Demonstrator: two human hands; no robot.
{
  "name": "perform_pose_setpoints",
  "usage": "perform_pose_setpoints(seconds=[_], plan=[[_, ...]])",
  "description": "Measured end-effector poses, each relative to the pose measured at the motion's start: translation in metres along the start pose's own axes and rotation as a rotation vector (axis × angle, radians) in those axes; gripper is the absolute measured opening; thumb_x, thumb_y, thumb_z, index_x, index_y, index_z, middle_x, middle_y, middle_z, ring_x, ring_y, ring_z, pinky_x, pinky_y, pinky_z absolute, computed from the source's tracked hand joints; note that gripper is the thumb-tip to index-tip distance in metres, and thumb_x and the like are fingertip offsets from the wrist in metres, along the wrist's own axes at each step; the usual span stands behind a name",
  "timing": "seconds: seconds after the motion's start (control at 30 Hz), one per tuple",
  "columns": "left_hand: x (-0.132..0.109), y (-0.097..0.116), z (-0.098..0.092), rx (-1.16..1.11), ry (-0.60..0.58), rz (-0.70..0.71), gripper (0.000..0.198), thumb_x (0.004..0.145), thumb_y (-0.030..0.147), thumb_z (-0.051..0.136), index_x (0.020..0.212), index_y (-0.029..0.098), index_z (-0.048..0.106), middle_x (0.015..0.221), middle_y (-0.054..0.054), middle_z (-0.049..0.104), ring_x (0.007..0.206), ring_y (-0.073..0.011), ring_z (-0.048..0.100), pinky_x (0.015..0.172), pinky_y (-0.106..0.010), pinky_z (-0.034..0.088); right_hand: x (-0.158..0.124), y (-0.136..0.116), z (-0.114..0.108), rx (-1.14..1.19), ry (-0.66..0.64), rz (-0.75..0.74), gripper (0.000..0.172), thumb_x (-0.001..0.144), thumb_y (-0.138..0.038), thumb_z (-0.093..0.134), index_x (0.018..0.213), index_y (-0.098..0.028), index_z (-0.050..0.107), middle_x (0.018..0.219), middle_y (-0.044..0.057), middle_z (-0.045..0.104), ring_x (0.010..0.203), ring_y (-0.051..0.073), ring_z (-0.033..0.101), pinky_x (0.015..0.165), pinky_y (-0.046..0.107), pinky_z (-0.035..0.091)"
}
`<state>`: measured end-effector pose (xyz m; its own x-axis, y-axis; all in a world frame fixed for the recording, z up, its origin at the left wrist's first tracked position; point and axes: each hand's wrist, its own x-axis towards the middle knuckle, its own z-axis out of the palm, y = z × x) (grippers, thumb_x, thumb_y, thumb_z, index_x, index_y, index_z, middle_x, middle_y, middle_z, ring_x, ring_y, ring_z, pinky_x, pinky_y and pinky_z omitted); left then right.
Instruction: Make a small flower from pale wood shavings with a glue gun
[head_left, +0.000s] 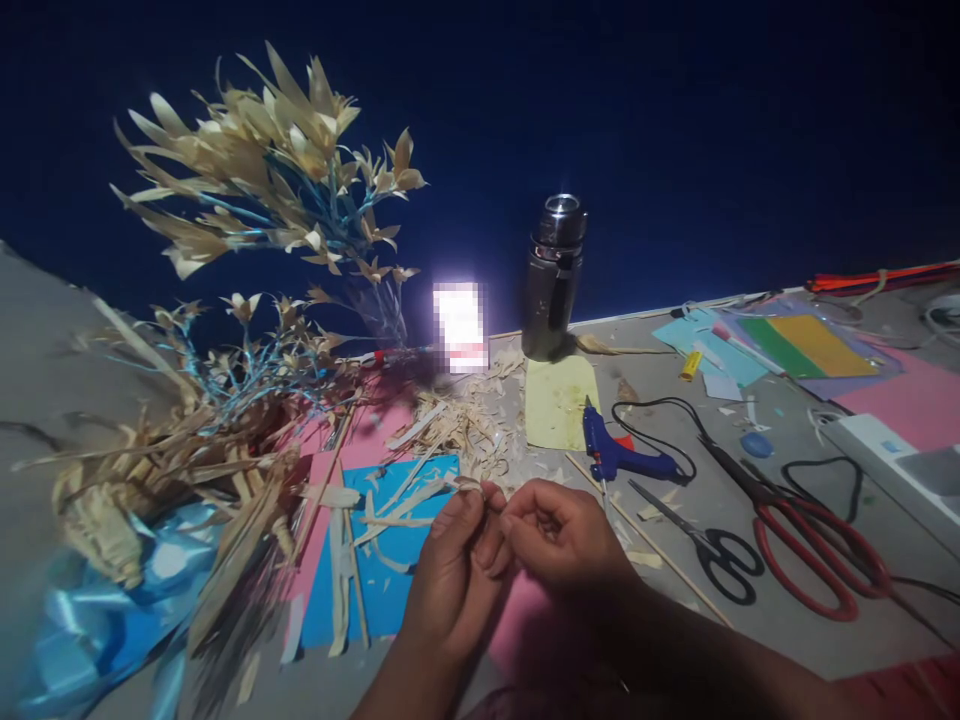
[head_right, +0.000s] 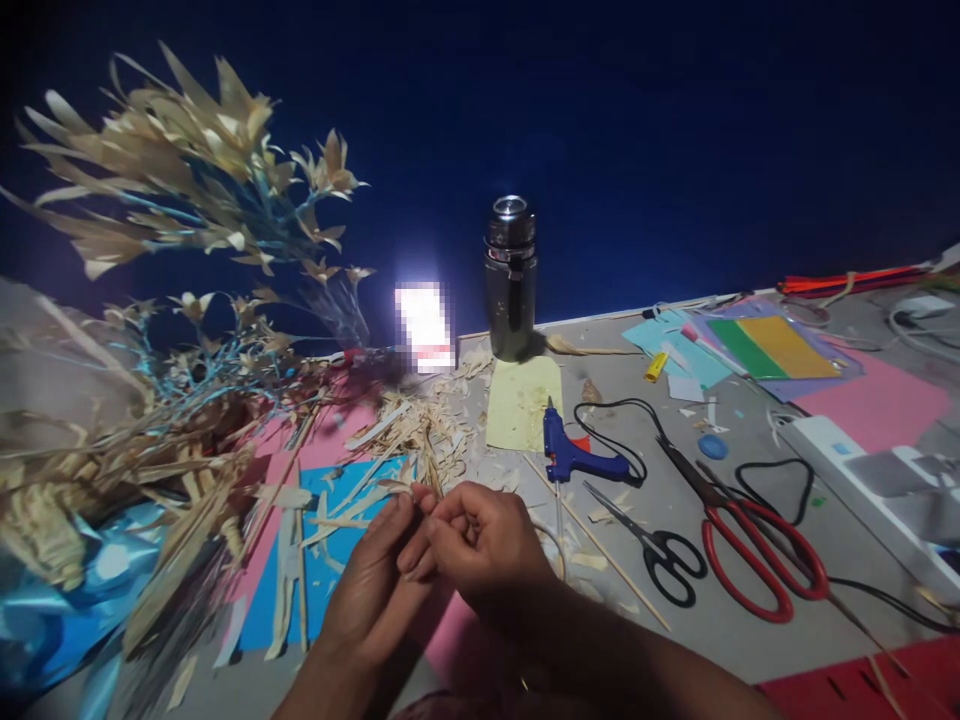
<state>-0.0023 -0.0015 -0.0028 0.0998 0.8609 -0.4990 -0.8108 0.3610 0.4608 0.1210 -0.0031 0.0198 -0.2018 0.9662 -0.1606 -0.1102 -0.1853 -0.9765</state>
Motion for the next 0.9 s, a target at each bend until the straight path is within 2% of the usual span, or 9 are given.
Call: perform_pose_setpoints(seconds=[0.1,0.27,0.33,0.47,0.57,0.73,0.9], plan=[[0.0,0.0,0.001,-0.065,0.021,-0.034,0.03,0.059,0.016,0.096,0.077,0.007,0.073,0.07,0.001,0.068,0.039,0.0031,0.034,0.037,-0.012,0.037,0.001,0.003,0.0,0.044,-0.036,0.019,0.013,0.081,-0.016,0.06,0.069,-0.021,0.057,0.063,0.001,0.076,0.059,0.016,0.074,0.058,0.023,0.055],[0.0,-0.001,0.002,-0.129,0.035,-0.082,0.015,0.073,0.01,0.085,0.076,0.008,0.07,0.071,0.001,0.067,0.036,0.0036,0.03,0.032,-0.01,0.031,0.003,0.011,0.001,0.117,-0.045,0.051,0.012,0.079,-0.017,0.062,0.069,-0.02,0.057,0.061,0.0,0.076,0.058,0.018,0.076,0.059,0.024,0.057],[0.0,-0.001,0.003,-0.124,0.027,-0.077,0.014,0.075,0.01,0.084,0.076,0.008,0.07,0.072,0.0,0.068,0.035,0.0036,0.031,0.032,-0.01,0.031,0.003,0.012,0.001,0.125,-0.048,0.041,0.012,0.079,-0.017,0.062,0.069,-0.02,0.057,0.061,0.0,0.076,0.057,0.017,0.075,0.058,0.024,0.057],[-0.002,-0.001,0.004,-0.095,-0.018,-0.032,0.024,0.067,0.016,0.091,0.076,0.008,0.07,0.07,0.001,0.068,0.036,0.0027,0.035,0.033,-0.011,0.036,0.002,0.011,0.001,0.121,-0.046,0.021,0.012,0.079,-0.016,0.06,0.069,-0.02,0.056,0.061,0.0,0.076,0.055,0.015,0.074,0.058,0.023,0.057],[-0.002,-0.001,0.002,-0.07,-0.033,-0.034,0.028,0.062,0.018,0.094,0.074,0.007,0.071,0.06,0.003,0.064,0.034,0.0026,0.034,0.033,-0.011,0.035,0.001,0.01,0.002,0.075,-0.034,0.019,0.013,0.079,-0.017,0.059,0.068,-0.022,0.053,0.061,0.0,0.076,0.056,0.016,0.075,0.057,0.023,0.057],[-0.001,-0.002,0.001,-0.066,0.026,-0.026,0.033,0.055,0.018,0.098,0.074,0.008,0.072,0.064,0.001,0.069,0.033,0.0035,0.034,0.032,-0.011,0.032,0.0,0.008,0.003,0.042,-0.011,0.024,0.014,0.079,-0.016,0.057,0.066,-0.022,0.052,0.062,0.0,0.077,0.057,0.016,0.075,0.058,0.023,0.057],[-0.001,-0.005,0.003,-0.011,0.058,0.033,0.037,0.05,0.022,0.1,0.071,0.009,0.073,0.057,0.002,0.067,0.034,0.0019,0.04,0.037,-0.011,0.037,-0.002,0.009,0.005,0.007,0.057,0.01,0.015,0.075,-0.011,0.055,0.064,-0.022,0.055,0.059,-0.001,0.075,0.053,0.013,0.07,0.057,0.022,0.056]])
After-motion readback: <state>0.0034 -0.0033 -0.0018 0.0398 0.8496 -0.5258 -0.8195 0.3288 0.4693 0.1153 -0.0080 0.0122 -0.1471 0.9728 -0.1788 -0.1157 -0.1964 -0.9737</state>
